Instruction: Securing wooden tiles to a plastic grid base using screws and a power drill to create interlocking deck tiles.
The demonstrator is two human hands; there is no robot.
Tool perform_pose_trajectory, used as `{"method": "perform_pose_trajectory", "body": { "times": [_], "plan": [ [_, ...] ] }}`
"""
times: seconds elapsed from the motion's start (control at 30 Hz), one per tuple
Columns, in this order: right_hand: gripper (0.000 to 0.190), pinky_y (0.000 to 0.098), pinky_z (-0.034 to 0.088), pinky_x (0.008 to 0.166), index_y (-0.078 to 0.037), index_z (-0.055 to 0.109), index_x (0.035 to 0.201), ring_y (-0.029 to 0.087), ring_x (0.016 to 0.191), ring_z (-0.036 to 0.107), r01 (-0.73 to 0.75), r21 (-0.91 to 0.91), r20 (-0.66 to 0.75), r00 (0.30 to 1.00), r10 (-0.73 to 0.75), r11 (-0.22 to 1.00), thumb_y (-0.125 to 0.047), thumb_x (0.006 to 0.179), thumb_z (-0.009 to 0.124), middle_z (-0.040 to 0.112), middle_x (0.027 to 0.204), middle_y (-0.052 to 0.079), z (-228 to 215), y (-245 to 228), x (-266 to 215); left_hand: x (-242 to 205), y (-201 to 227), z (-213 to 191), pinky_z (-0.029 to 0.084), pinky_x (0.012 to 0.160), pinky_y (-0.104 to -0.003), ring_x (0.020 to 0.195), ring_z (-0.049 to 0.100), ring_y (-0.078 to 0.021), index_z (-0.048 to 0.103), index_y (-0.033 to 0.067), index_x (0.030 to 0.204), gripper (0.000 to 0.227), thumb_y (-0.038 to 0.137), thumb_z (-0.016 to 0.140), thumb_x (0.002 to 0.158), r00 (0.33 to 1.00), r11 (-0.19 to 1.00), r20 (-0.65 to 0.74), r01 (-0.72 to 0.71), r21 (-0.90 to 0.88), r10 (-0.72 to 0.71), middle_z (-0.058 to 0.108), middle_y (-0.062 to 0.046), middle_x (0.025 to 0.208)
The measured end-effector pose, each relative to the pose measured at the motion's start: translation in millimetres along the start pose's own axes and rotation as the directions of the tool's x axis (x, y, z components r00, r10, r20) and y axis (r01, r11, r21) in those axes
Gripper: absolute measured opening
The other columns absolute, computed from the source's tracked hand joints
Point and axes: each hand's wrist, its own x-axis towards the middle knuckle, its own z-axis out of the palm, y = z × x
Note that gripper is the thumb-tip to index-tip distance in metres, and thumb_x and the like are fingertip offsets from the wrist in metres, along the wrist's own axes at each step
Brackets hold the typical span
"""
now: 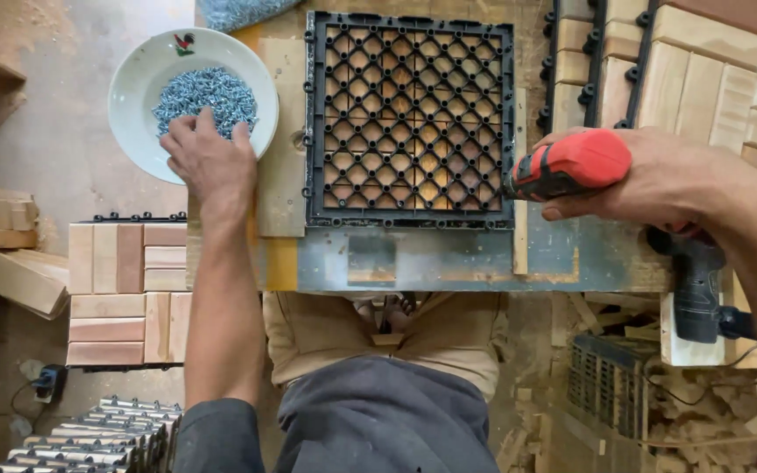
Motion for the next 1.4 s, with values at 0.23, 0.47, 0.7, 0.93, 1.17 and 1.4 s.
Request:
{"method": "perform_pose_trajectory", "body": {
  "times": [0.23,0.47,0.7,0.93,1.17,1.4],
  "plan": [
    [0.058,0.0292,0.050,0.098,-0.039,0.074,0.131,0.019,0.107,0.071,0.016,0.141,-0.065,0.998,-0.006,0.990,-0.039,0.073,0.083,0.082,0.116,-0.004,-1.0,4.1,-9.6,19.4,-45.5,22.1,0.043,0.095,-0.054,0.107,0.058,-0.0349,0.081,0.0206,0.091,0.010,0.030,0.081,0.088,0.999,0.991,0.045,0.027,-0.131,-0.022,0.062,-0.006,0.109],
    [0.049,0.0302,0.047,0.089,-0.032,0.076,0.125,0.020,0.096,0.066,0.011,0.262,-0.091,0.996,0.014,0.965,-0.040,0.077,0.081,0.081,0.105,0.000,14.2,24.3,-14.9,14.6,-23.8,4.6,0.040,0.095,-0.057,0.111,0.055,-0.0352,0.075,0.0139,0.105,0.025,0.037,0.075,0.096,0.997,0.991,0.080,-0.010,-0.133,0.021,0.064,-0.011,0.115],
    [0.051,0.0358,0.042,0.071,-0.031,0.079,0.121,0.028,0.076,0.060,-0.079,0.323,-0.074,0.991,0.108,0.943,-0.052,0.075,0.080,0.070,0.076,0.016,23.3,40.8,-17.3,18.1,-27.1,8.3,0.048,0.089,-0.050,0.092,0.065,-0.0273,0.080,0.0165,0.094,0.012,0.028,0.080,0.093,0.998,0.982,0.006,-0.065,-0.178,0.067,0.072,-0.005,0.096],
    [0.052,0.0324,0.044,0.074,-0.040,0.076,0.129,0.025,0.078,0.061,-0.007,0.303,-0.125,0.991,0.047,0.953,-0.045,0.078,0.078,0.073,0.081,0.012,8.8,33.0,-41.2,20.2,-18.0,-21.7,0.056,0.087,-0.045,0.083,0.075,-0.0241,0.081,0.0171,0.094,0.007,0.024,0.081,0.092,0.999,0.952,-0.053,-0.021,-0.304,0.005,0.080,-0.002,0.088],
    [0.029,0.0372,0.048,0.053,-0.006,0.081,0.096,0.027,0.050,0.059,0.182,0.608,-0.330,0.943,0.038,0.773,-0.031,0.081,0.085,0.066,0.059,0.016,49.8,64.6,-37.2,-14.0,50.9,-42.3,0.065,0.093,-0.031,0.100,0.076,-0.0188,0.076,0.0097,0.111,0.021,0.009,0.076,0.089,0.994,0.660,0.093,0.105,-0.744,-0.052,0.078,-0.009,0.107],
    [0.016,0.0348,0.057,0.063,-0.002,0.074,0.096,0.022,0.060,0.065,0.534,0.739,-0.581,0.814,-0.013,0.411,-0.014,0.086,0.078,0.069,0.068,0.012,125.2,58.2,-31.7,-83.9,163.4,-35.6,0.065,0.091,-0.032,0.094,0.076,-0.0211,0.075,0.0039,0.102,0.018,0.009,0.079,0.085,0.742,0.264,0.639,0.587,-0.766,0.204,0.078,-0.012,0.102]
  ]
}}
